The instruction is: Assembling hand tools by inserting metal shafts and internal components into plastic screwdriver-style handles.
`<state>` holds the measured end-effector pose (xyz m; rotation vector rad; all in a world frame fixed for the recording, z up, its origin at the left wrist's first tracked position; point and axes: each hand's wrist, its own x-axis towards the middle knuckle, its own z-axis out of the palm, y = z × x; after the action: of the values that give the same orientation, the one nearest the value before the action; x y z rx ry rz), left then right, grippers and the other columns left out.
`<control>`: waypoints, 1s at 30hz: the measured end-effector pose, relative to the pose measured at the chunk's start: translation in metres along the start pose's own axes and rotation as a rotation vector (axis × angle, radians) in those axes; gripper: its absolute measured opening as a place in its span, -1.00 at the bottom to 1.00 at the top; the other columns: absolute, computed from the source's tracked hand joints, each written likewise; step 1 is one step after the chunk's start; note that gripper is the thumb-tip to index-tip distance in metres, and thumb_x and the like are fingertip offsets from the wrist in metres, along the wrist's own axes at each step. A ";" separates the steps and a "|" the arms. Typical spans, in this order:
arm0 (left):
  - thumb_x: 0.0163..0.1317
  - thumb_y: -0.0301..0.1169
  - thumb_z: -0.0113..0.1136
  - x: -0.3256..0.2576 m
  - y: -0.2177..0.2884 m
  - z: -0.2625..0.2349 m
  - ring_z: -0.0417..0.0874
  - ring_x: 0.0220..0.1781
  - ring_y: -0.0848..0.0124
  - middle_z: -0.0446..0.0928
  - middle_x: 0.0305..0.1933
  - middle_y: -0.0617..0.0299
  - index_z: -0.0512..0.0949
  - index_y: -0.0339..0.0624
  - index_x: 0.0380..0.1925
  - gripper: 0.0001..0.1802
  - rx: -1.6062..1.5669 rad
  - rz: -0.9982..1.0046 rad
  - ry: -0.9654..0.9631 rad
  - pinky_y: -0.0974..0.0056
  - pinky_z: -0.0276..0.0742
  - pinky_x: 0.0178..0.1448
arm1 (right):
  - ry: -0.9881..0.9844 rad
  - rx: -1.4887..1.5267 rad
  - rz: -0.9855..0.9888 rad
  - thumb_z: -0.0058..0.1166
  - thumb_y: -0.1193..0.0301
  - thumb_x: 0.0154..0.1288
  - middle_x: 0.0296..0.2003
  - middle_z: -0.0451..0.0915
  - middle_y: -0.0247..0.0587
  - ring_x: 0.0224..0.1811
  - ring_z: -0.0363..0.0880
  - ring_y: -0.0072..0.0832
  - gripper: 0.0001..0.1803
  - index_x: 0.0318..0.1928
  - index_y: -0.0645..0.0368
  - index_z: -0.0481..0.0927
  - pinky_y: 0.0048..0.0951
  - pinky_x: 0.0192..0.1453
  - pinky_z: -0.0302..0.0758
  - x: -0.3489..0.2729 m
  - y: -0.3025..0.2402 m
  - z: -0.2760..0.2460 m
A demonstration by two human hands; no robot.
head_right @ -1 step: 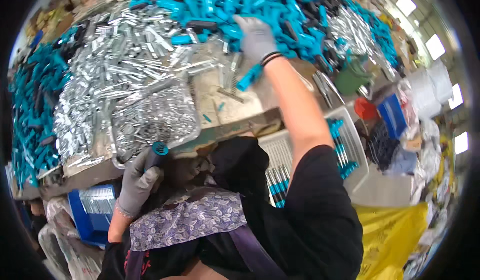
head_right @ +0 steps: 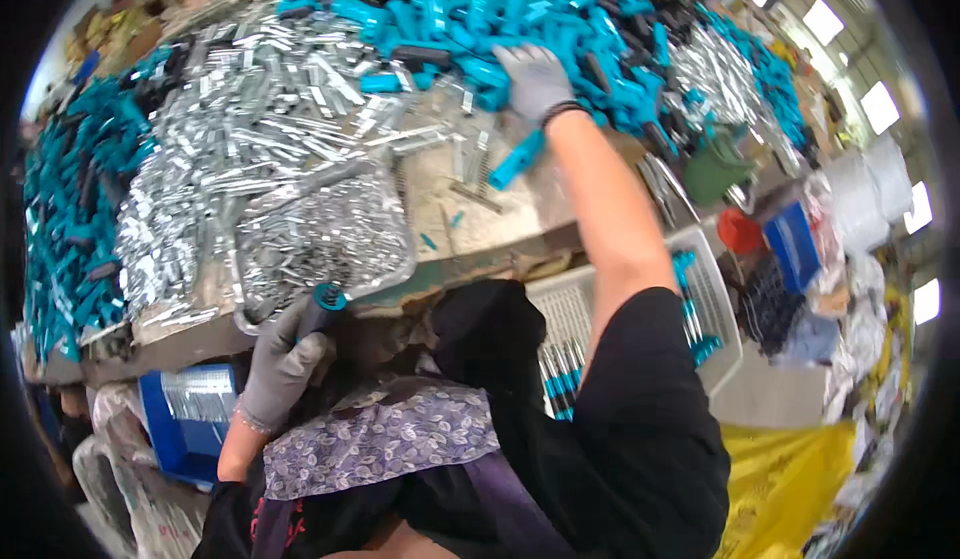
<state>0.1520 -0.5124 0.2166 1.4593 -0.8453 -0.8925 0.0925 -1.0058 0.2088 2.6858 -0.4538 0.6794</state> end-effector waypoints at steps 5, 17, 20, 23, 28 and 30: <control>0.40 -0.08 0.29 -0.025 -0.012 -0.018 0.53 -0.20 0.61 0.57 -0.12 0.35 0.39 -0.33 0.34 -0.31 -0.179 -0.114 0.049 0.46 0.47 -0.13 | 0.012 0.287 -0.062 0.05 0.64 0.06 -0.12 0.66 -0.06 0.04 0.63 -0.19 -0.39 0.22 0.13 0.51 -0.23 0.19 0.48 0.020 -0.029 -0.030; 0.40 -0.19 0.28 -0.069 -0.014 -0.030 0.55 0.14 0.53 0.61 0.13 0.21 0.39 -0.29 0.36 -0.36 0.229 0.095 0.153 0.35 0.45 0.25 | -0.678 1.432 -0.001 0.21 0.15 0.39 -0.31 0.62 -0.34 -0.37 0.63 -0.66 -0.60 -0.01 0.23 0.59 -0.57 -0.32 0.55 -0.055 -0.206 -0.196; 0.34 -0.03 0.30 -0.085 -0.026 -0.023 0.59 0.04 0.51 0.61 0.10 0.20 0.39 -0.30 0.35 -0.26 0.129 0.053 0.127 0.34 0.49 0.20 | -0.733 1.429 0.060 0.25 0.13 0.34 -0.31 0.63 -0.30 -0.32 0.65 -0.61 -0.58 -0.02 0.23 0.60 -0.50 -0.26 0.56 -0.067 -0.214 -0.210; 0.27 0.15 0.32 -0.099 -0.034 -0.019 0.62 -0.11 0.53 0.61 0.02 0.24 0.40 -0.31 0.34 -0.13 0.055 0.052 0.072 0.36 0.54 0.06 | -0.575 1.115 -0.349 0.36 0.16 0.20 -0.18 0.69 -0.21 -0.05 0.67 -0.30 -0.53 0.07 0.09 0.62 -0.29 0.05 0.53 -0.086 -0.226 -0.213; 0.22 0.22 0.33 -0.109 -0.037 -0.031 0.43 -0.37 0.76 0.51 -0.27 0.50 0.47 -0.24 0.27 -0.15 -0.178 -0.162 -0.271 0.56 0.32 -0.36 | -0.143 0.685 -0.848 0.38 0.13 0.16 -0.17 0.71 -0.22 -0.06 0.64 -0.23 -0.52 0.02 0.11 0.66 -0.26 0.02 0.51 -0.103 -0.232 -0.228; 0.21 0.09 0.40 -0.108 -0.042 -0.034 0.60 -0.33 0.58 0.62 -0.23 0.32 0.48 -0.20 0.27 -0.22 -0.213 -0.156 -0.291 0.45 0.48 -0.30 | -0.183 0.640 -0.832 0.36 0.15 0.19 -0.20 0.71 -0.22 -0.09 0.66 -0.29 -0.54 0.01 0.14 0.66 -0.29 -0.02 0.52 -0.112 -0.236 -0.230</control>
<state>0.1343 -0.3977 0.1818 1.2384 -0.8270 -1.2950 -0.0027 -0.6805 0.2876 3.1036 0.9671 0.3472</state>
